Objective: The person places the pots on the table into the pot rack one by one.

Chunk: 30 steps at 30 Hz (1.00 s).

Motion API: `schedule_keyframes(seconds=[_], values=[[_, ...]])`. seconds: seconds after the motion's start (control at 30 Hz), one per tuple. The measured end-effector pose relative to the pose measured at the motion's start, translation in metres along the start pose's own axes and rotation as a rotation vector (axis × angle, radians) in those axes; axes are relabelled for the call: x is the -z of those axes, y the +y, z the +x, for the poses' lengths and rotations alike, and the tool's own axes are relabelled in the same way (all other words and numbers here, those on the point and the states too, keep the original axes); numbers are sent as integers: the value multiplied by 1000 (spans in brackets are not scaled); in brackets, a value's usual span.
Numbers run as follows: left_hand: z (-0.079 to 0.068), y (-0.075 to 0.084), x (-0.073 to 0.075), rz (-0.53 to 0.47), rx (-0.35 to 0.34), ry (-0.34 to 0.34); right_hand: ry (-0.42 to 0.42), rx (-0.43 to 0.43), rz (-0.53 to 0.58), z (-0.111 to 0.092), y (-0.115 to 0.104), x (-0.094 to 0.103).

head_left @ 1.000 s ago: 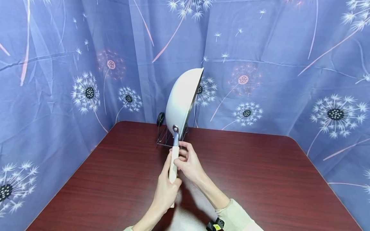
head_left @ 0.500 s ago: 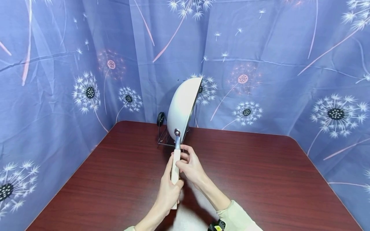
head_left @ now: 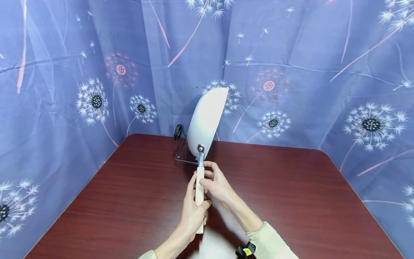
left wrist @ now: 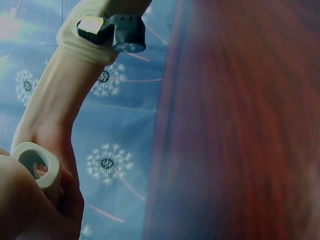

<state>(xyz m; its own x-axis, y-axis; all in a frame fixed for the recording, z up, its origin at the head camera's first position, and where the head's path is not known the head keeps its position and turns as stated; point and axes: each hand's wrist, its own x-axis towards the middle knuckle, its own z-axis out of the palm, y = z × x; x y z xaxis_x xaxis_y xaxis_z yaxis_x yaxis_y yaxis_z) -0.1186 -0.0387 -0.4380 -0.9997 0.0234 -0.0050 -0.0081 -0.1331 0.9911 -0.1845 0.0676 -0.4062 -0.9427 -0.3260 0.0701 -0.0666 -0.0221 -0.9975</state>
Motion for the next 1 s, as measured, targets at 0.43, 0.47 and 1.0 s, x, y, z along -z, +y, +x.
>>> schedule_keyframes(seconds=[0.43, 0.47, 1.0], values=[[6, -10, -4, -53, 45, -52, -13, -60, -111, -4, 3, 6], [7, -11, -4, -48, 44, -57, -15, -59, -118, -5, 3, 6], [13, -6, 8, 1, 69, -103, -9, -29, -198, -7, 6, 10]])
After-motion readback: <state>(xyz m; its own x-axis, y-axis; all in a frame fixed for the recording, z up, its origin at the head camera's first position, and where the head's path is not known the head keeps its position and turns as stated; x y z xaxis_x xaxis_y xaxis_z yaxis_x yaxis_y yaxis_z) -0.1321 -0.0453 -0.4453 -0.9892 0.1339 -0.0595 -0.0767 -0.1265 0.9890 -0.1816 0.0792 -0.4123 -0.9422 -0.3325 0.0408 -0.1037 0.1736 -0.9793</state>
